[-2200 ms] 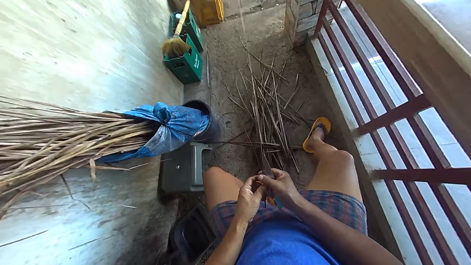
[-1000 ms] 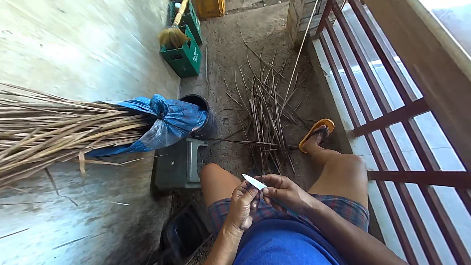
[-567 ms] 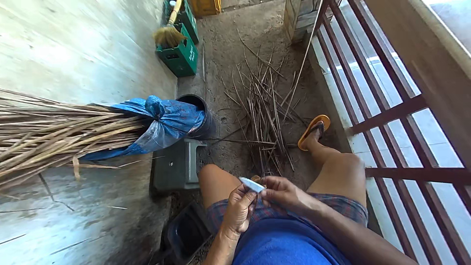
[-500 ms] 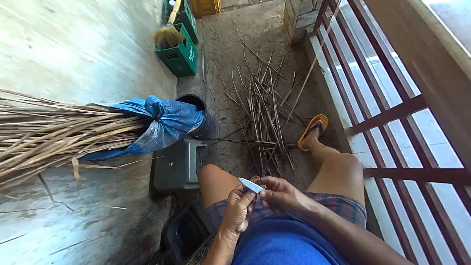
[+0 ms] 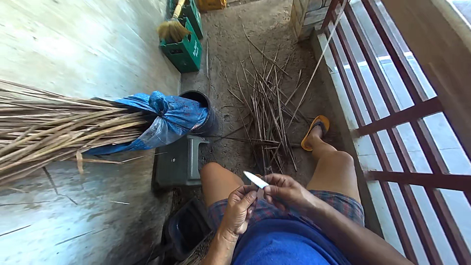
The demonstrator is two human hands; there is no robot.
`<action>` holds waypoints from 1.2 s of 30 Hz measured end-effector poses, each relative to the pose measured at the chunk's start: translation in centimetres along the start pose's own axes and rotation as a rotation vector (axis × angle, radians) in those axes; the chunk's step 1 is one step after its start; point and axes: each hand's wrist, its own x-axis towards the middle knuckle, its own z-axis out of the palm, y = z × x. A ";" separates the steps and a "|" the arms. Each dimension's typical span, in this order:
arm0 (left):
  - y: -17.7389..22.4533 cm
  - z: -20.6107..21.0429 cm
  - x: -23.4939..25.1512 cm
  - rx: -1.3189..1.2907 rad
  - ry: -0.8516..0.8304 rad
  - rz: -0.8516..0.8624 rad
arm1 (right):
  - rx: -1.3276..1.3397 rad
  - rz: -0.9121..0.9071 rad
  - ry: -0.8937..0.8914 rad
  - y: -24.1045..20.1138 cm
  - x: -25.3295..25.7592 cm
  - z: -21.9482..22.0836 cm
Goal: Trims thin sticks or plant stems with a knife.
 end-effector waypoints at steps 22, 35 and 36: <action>0.5 -1.1 1.5 0.714 -0.134 0.210 | -0.186 -0.219 0.036 0.4 0.2 0.0; -0.5 -1.0 0.8 0.487 -0.041 0.208 | -0.086 -0.087 0.131 -1.0 0.1 0.1; -0.5 -1.1 0.8 0.506 -0.033 0.206 | -0.089 -0.074 0.124 -0.9 0.2 0.1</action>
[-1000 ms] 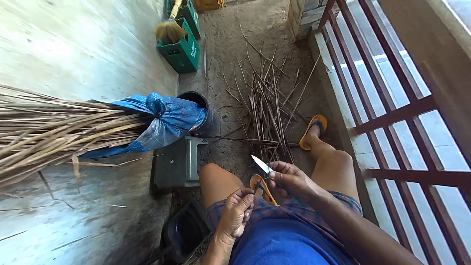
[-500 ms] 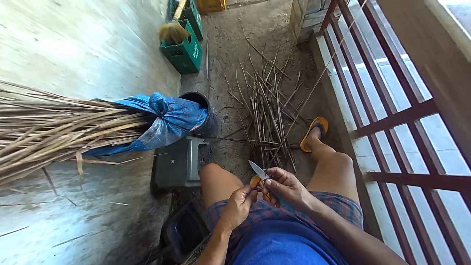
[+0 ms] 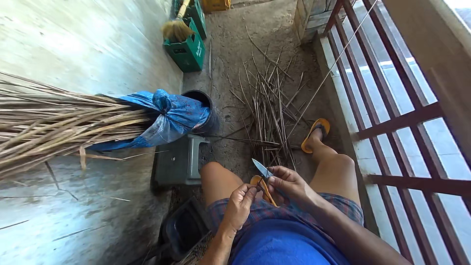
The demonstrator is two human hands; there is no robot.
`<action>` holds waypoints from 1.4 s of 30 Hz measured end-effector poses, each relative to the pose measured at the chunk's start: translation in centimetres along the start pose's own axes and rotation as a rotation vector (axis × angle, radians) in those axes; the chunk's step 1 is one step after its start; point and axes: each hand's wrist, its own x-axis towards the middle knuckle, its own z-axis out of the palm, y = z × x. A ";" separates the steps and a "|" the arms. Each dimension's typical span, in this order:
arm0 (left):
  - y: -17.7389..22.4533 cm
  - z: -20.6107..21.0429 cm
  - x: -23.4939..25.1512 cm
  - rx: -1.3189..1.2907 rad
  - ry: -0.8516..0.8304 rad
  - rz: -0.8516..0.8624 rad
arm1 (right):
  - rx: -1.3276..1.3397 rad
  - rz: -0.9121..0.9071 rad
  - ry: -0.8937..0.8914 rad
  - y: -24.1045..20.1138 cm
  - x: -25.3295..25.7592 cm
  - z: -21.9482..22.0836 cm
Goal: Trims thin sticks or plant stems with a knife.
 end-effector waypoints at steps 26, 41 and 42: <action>-1.4 -3.2 -2.7 0.032 0.032 -0.095 | 0.039 -0.036 0.191 -3.3 0.8 -2.0; -1.1 -2.3 -1.7 0.091 0.063 0.027 | 0.106 0.065 0.114 -1.4 1.1 -0.5; -1.1 -2.2 -1.7 0.093 0.069 0.027 | 0.100 0.067 0.099 -1.3 1.0 -0.3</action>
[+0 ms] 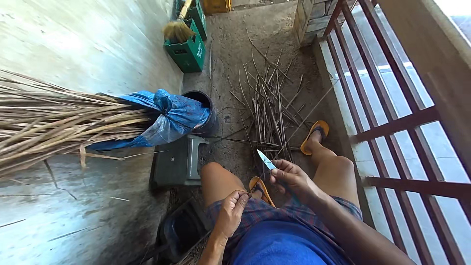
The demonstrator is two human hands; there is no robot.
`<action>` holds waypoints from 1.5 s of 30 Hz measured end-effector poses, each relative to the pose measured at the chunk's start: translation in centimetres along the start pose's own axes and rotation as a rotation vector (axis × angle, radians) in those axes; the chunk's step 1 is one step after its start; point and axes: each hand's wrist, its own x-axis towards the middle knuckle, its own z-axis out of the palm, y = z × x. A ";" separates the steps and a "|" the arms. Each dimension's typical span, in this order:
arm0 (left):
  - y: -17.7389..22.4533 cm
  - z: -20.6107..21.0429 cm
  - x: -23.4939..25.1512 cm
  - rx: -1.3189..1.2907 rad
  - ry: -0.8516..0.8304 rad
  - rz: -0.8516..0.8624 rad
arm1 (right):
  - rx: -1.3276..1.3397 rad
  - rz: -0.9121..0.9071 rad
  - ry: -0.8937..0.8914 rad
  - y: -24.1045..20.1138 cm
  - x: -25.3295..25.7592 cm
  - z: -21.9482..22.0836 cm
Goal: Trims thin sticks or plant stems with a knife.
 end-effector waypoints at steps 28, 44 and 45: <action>-1.4 -2.1 -1.2 0.040 -0.096 -0.113 | 0.037 -0.168 0.196 -2.7 0.0 -1.8; 0.6 0.4 0.3 0.004 0.009 0.063 | -0.032 -0.072 0.064 -0.3 -0.7 0.8; 0.5 0.3 0.2 -0.002 0.004 0.048 | -0.007 -0.077 0.081 -0.7 -0.5 0.4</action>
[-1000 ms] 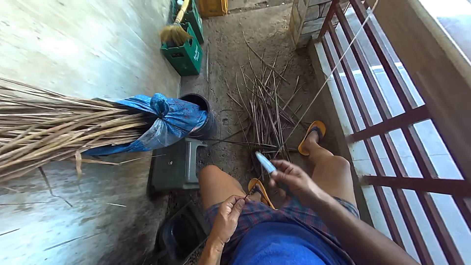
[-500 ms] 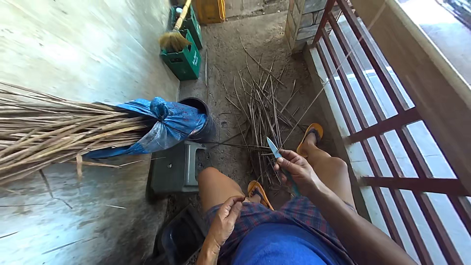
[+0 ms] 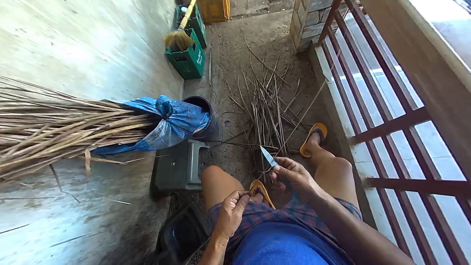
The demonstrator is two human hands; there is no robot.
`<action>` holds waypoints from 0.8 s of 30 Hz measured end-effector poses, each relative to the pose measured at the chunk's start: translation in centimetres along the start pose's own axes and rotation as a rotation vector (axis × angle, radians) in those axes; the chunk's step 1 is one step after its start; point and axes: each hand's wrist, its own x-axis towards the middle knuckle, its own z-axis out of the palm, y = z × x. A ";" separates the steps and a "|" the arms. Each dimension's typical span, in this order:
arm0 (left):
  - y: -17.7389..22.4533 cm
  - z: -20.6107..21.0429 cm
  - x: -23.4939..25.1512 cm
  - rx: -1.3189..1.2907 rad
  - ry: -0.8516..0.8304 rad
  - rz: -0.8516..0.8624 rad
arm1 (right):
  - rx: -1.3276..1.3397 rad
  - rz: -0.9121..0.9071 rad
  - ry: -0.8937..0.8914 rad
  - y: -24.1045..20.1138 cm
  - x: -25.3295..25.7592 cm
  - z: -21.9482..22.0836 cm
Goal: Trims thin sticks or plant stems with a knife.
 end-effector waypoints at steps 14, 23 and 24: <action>-0.8 -1.6 -0.9 -0.089 -0.047 -0.128 | 0.034 -0.059 0.094 -1.7 0.7 -1.5; 0.7 0.4 1.0 -0.026 -0.020 0.007 | 0.014 -0.076 -0.044 2.3 -0.3 1.7; 0.7 0.4 1.2 -0.030 -0.014 0.018 | 0.032 -0.063 -0.089 2.7 -0.5 1.9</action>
